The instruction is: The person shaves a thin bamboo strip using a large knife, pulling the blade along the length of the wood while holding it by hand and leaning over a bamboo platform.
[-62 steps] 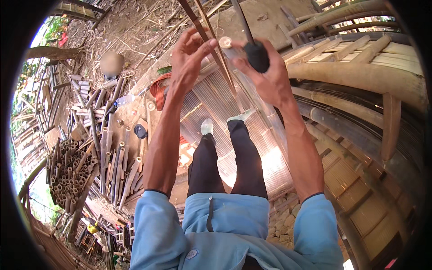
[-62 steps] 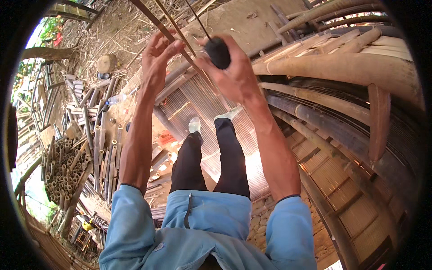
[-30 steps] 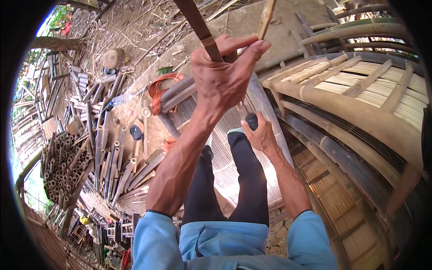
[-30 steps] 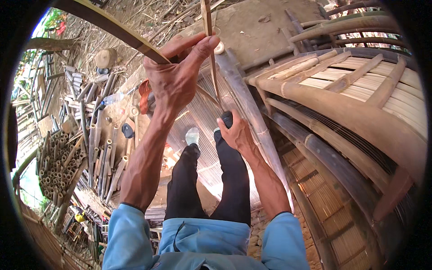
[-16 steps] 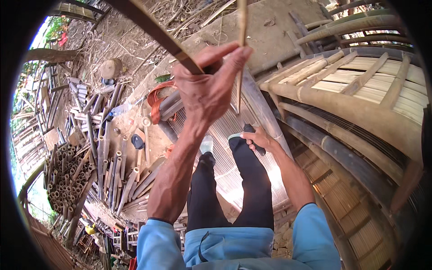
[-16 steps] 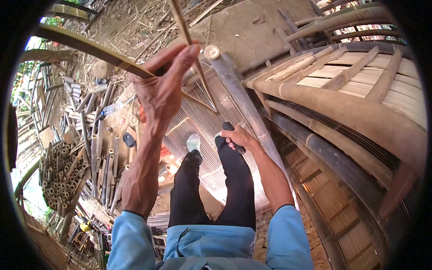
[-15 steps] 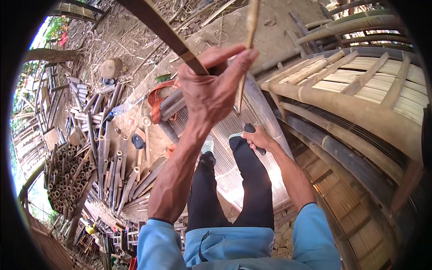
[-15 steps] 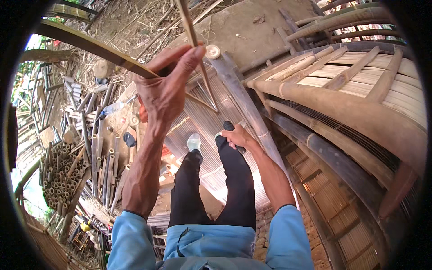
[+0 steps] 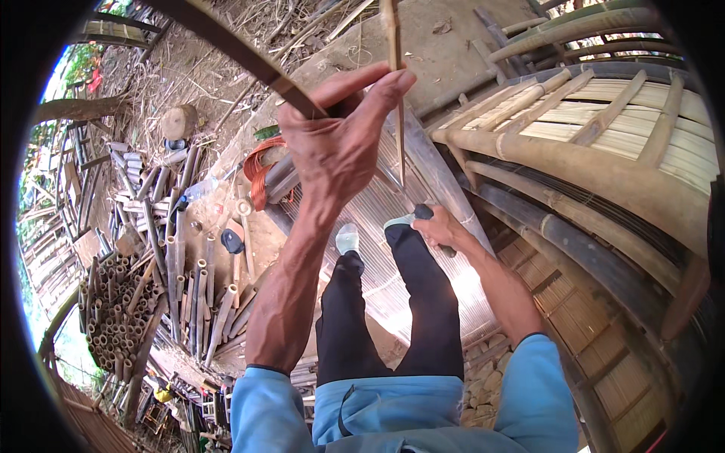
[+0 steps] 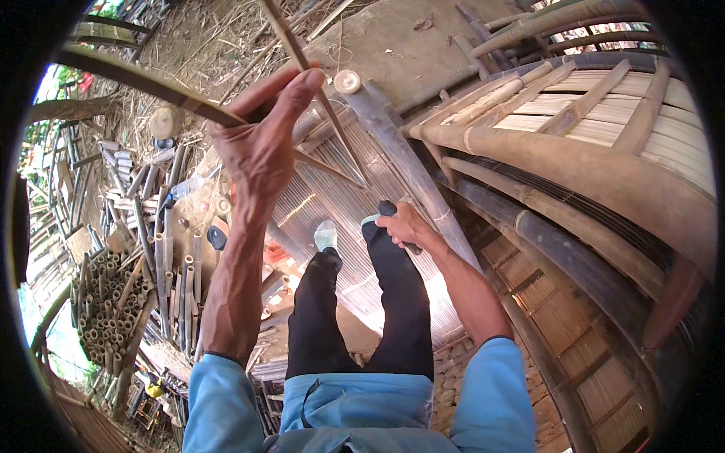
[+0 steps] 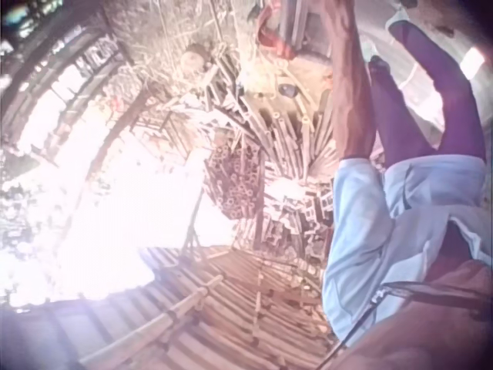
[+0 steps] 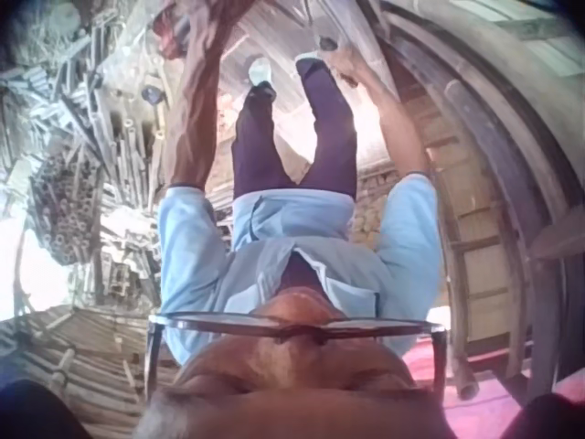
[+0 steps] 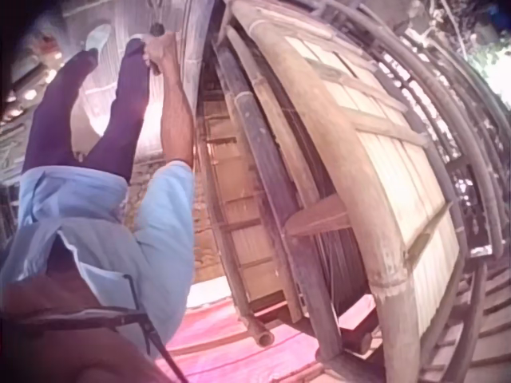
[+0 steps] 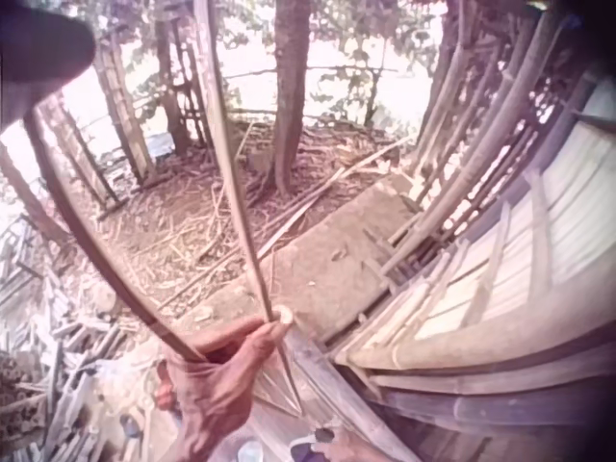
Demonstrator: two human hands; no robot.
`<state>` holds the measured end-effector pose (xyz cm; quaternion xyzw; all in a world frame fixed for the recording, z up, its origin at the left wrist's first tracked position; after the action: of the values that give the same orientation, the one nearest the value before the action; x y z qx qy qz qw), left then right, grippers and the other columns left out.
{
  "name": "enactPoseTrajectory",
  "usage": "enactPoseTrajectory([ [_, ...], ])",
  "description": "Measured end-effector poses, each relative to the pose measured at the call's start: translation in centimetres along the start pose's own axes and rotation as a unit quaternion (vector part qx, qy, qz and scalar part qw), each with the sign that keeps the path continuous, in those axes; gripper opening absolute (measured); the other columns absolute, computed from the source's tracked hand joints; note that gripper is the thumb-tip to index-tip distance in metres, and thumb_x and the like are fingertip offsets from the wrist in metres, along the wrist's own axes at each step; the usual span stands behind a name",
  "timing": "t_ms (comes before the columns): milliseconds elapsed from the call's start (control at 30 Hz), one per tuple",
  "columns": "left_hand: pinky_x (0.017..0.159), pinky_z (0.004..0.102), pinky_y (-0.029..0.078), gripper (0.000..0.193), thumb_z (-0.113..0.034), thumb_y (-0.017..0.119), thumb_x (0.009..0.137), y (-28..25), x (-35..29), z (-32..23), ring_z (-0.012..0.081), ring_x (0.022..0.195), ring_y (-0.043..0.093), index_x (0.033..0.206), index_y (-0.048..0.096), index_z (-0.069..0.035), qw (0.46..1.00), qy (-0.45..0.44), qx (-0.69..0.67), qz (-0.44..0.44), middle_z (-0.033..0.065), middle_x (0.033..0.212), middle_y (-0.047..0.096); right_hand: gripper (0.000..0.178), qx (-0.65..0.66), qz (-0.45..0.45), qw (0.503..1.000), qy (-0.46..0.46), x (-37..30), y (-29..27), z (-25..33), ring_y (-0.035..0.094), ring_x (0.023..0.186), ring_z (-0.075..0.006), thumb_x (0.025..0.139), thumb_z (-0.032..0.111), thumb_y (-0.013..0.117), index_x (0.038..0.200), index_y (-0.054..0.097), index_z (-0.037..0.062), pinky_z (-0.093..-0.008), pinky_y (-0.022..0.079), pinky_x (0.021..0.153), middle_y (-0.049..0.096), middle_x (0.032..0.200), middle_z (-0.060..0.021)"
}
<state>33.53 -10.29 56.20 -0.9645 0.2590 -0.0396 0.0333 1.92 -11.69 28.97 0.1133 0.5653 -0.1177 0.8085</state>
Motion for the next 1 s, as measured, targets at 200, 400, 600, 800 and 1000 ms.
enactPoseTrajectory([
  [200,0.060,0.0206,0.051,0.027,-0.019,0.087,0.081,-0.2,-0.1,-0.5,0.0102,0.068,0.067,0.099,0.078,-0.002,0.999,0.001,-0.050,0.003,0.0076,0.079,0.074,0.022,-0.046,-0.034,0.996,0.064,2.9,-0.2,-7.3,0.059,0.048,-0.0201,0.084,0.017,0.065,0.079,0.058,-0.0026,-0.0367,0.048,0.044,0.062,0.068,-0.0124],
  [400,0.072,0.0211,0.053,0.026,-0.019,0.083,0.085,0.4,-0.4,-1.0,0.0107,0.084,0.070,0.106,0.077,-0.004,0.999,-0.024,0.012,0.027,0.0087,0.096,0.077,0.022,-0.320,-0.202,0.925,-0.028,2.1,-2.3,-6.4,0.070,0.060,-0.0329,0.083,0.016,0.060,0.083,0.064,-0.0058,-0.0433,0.056,0.057,0.069,0.076,-0.0235],
  [600,0.068,0.0212,0.053,0.028,-0.023,0.083,0.085,0.3,-0.2,-0.3,0.0113,0.085,0.071,0.107,0.078,-0.005,0.997,-0.067,0.044,0.005,0.0069,0.094,0.078,0.026,-0.058,-0.050,0.989,0.129,3.5,0.2,-9.9,0.072,0.070,-0.0397,0.080,0.016,0.058,0.080,0.069,-0.0079,-0.0486,0.056,0.065,0.067,0.066,-0.0255],
  [800,0.050,0.0198,0.032,0.030,-0.022,0.084,0.084,-0.3,0.3,-0.1,0.0037,0.059,0.049,0.107,0.077,-0.003,1.000,-0.015,0.001,-0.001,0.0040,0.081,0.074,0.050,-0.383,-0.159,0.907,0.070,4.8,-3.0,-9.7,0.064,0.112,-0.0462,0.080,0.017,0.063,0.123,0.058,-0.0085,-0.0496,0.055,0.093,0.066,0.114,-0.0328],
  [1000,0.059,0.0223,0.052,0.031,-0.023,0.087,0.081,-0.2,0.6,0.9,0.0097,0.067,0.067,0.102,0.076,-0.003,0.999,-0.034,-0.015,-0.003,0.0026,0.076,0.073,0.044,-0.272,-0.163,0.947,0.041,5.5,-3.2,-12.6,0.068,0.101,-0.0480,0.077,0.018,0.059,0.110,0.061,-0.0106,-0.0485,0.056,0.085,0.068,0.098,-0.0358],
])
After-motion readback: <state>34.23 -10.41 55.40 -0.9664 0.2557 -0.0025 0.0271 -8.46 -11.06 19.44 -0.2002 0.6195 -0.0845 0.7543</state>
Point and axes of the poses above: each hand's wrist, its own x-axis towards the middle knuckle, its own y-axis out of the palm, z = x × y, the point moved 9 cm from there along x, towards the middle knuckle
